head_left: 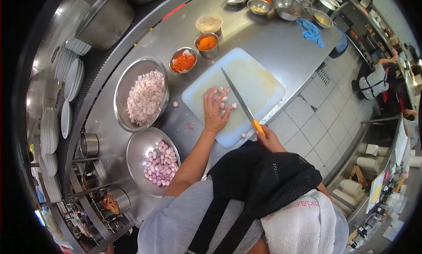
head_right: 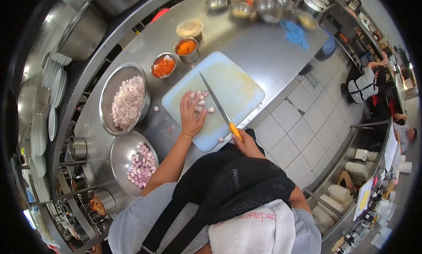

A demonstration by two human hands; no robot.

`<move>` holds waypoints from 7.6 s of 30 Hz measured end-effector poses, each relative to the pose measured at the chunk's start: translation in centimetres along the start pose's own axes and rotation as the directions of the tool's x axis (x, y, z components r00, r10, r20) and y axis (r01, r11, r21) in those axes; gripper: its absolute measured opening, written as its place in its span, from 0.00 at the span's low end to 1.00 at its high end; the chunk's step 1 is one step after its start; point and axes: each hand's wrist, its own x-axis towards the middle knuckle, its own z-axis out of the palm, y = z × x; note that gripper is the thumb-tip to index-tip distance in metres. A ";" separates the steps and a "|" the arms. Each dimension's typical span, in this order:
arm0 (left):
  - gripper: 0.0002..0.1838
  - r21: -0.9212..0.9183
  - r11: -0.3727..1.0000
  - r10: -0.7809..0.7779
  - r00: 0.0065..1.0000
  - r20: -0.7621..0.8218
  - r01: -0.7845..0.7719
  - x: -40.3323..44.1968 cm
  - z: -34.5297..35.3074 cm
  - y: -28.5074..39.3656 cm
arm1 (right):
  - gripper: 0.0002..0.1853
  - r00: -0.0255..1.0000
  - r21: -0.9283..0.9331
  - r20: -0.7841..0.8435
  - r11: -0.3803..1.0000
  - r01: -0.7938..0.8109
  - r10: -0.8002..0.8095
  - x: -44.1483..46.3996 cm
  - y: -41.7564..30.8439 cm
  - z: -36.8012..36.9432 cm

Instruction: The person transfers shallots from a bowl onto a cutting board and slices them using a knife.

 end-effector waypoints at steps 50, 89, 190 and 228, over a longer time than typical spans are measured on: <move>0.25 0.461 0.655 -0.587 0.787 -0.191 0.600 -3.4 -4.1 -15.3 | 0.20 0.988 0.055 -0.154 0.998 0.020 -0.011 -1.4 -2.2 -7.3; 0.20 0.407 0.656 -0.618 0.762 -0.195 0.636 -4.9 -4.3 -15.9 | 0.32 0.918 -0.165 0.395 0.982 0.097 -0.024 5.4 0.2 -26.0; 0.05 -0.229 0.962 -0.037 0.901 0.431 0.149 6.7 13.1 2.0 | 0.15 0.997 -0.673 0.040 0.736 0.079 -0.070 3.6 -0.8 -16.8; 0.03 -0.267 0.941 -0.087 0.909 0.407 0.210 6.2 12.7 1.6 | 0.12 0.994 -0.796 0.082 0.597 0.105 -0.066 2.9 -6.4 -15.7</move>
